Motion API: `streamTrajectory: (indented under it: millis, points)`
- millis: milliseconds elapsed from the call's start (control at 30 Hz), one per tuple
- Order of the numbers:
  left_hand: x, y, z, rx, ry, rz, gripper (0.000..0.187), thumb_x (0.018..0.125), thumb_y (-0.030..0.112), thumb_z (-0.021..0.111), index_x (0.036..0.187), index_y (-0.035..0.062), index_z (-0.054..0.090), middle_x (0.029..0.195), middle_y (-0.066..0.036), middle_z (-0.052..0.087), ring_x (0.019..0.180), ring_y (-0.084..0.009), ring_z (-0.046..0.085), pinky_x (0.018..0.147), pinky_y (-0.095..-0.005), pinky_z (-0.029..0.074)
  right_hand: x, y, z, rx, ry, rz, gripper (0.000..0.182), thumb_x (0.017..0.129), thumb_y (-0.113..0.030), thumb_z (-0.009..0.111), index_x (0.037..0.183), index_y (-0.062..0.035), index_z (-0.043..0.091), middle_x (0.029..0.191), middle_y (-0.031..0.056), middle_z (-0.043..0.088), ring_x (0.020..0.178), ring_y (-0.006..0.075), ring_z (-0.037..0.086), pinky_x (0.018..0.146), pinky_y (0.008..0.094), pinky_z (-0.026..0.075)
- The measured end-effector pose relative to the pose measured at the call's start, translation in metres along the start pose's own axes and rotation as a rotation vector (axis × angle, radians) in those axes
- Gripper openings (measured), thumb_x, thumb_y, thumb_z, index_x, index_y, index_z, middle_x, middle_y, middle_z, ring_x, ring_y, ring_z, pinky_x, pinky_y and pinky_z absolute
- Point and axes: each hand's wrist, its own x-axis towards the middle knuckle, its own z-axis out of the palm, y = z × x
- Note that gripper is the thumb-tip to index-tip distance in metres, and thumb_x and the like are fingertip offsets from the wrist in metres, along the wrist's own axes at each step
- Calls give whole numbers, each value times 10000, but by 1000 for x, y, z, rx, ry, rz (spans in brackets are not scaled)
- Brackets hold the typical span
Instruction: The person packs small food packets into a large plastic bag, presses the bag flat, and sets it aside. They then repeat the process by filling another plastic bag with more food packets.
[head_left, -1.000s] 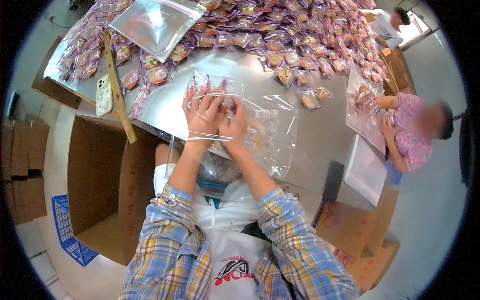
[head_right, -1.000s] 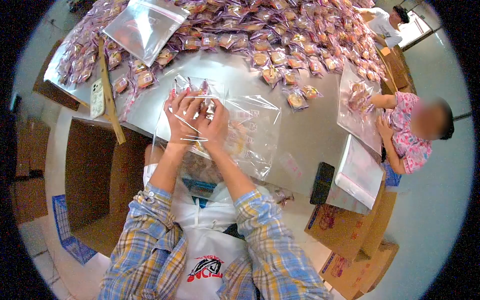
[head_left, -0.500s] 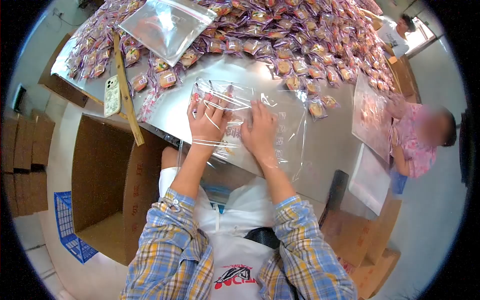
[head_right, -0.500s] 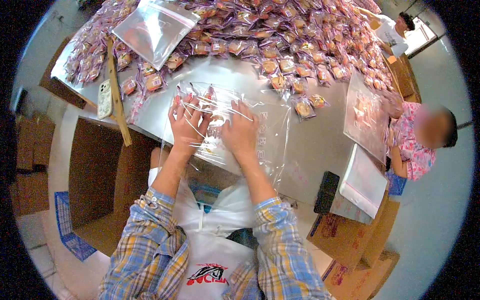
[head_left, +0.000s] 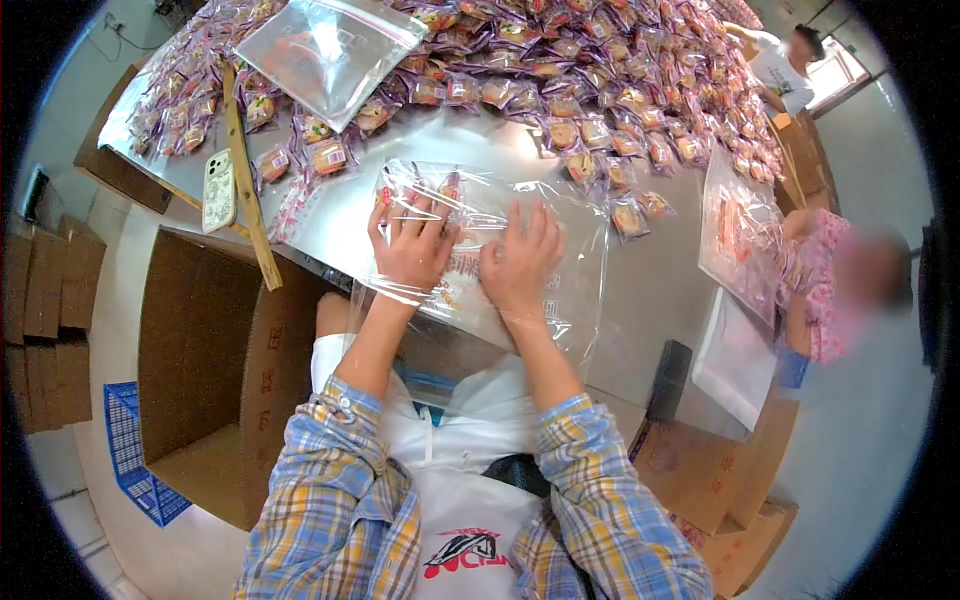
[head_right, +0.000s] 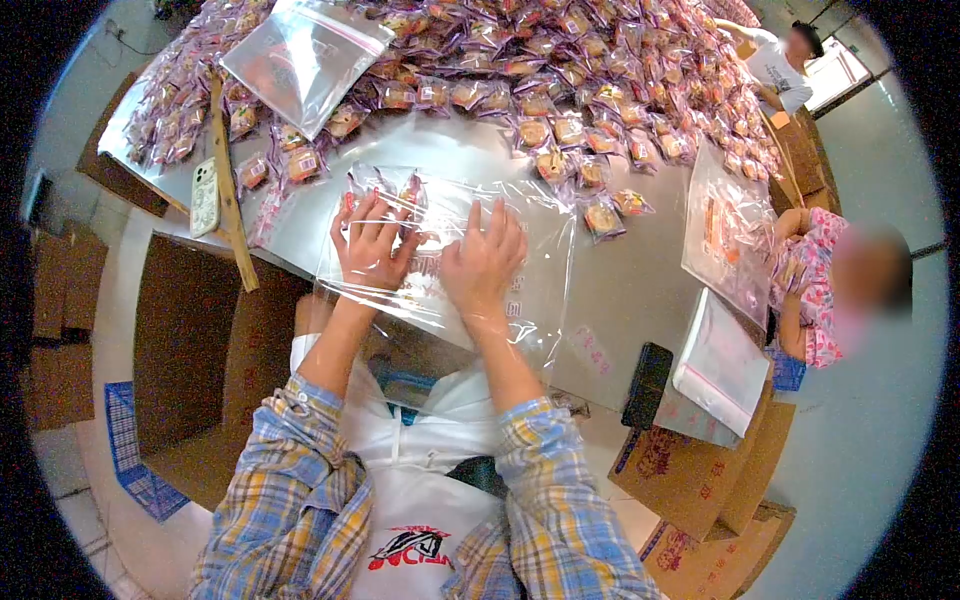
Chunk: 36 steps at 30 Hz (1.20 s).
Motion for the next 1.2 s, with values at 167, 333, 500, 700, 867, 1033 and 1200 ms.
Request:
streamTrajectory:
  millis: [167,333,500,700,867,1033,1200]
  points:
    - [0,1,2,9,-10,-17,366,882,368,772,1202,193,737,1276,-19,672,1321,-230,549,1155,-512,284,0,9,14,226,-83,113,648,866,-244,646,1461,-10,538,1401,247,566,1351,422,462,1167,553,293]
    - [-2,7,2,-23,-57,-91,461,804,319,815,1248,238,720,1317,-17,654,1329,-244,531,1137,-527,285,33,23,7,128,-316,165,523,919,-298,654,1383,-58,625,1305,175,654,1246,389,547,1061,512,391]
    - [-2,3,-7,-25,-123,-51,572,756,282,831,1310,254,688,1366,-28,618,1345,-255,514,1159,-522,262,49,40,22,83,-193,68,598,929,-437,631,1427,-106,620,1566,180,488,1443,404,421,1160,648,269]
    - [-2,4,-5,-38,-102,-64,491,856,283,790,1330,242,672,1364,-38,616,1370,-256,489,1171,-520,251,40,38,33,-70,-196,110,960,920,-531,623,1668,-111,191,1735,184,138,1573,458,154,1121,839,57]
    - [3,9,-11,-34,-79,-65,418,890,285,756,1299,220,698,1296,-37,650,1295,-263,535,1155,-526,284,32,45,35,-42,-186,106,867,949,-522,580,1646,-103,279,1721,198,193,1582,452,138,1159,797,17]
    - [2,8,-9,-28,-82,-74,434,892,290,754,1319,242,691,1296,-29,655,1277,-265,548,1161,-525,283,31,46,29,-27,-262,92,798,979,-525,530,1635,-118,325,1692,209,275,1584,442,145,1188,760,-2]
    - [1,9,-8,-19,-74,-78,447,886,285,759,1325,242,687,1285,-20,664,1254,-268,566,1164,-530,285,31,44,23,-64,-369,79,762,1010,-558,497,1626,-134,350,1687,214,278,1582,435,151,1187,760,9]
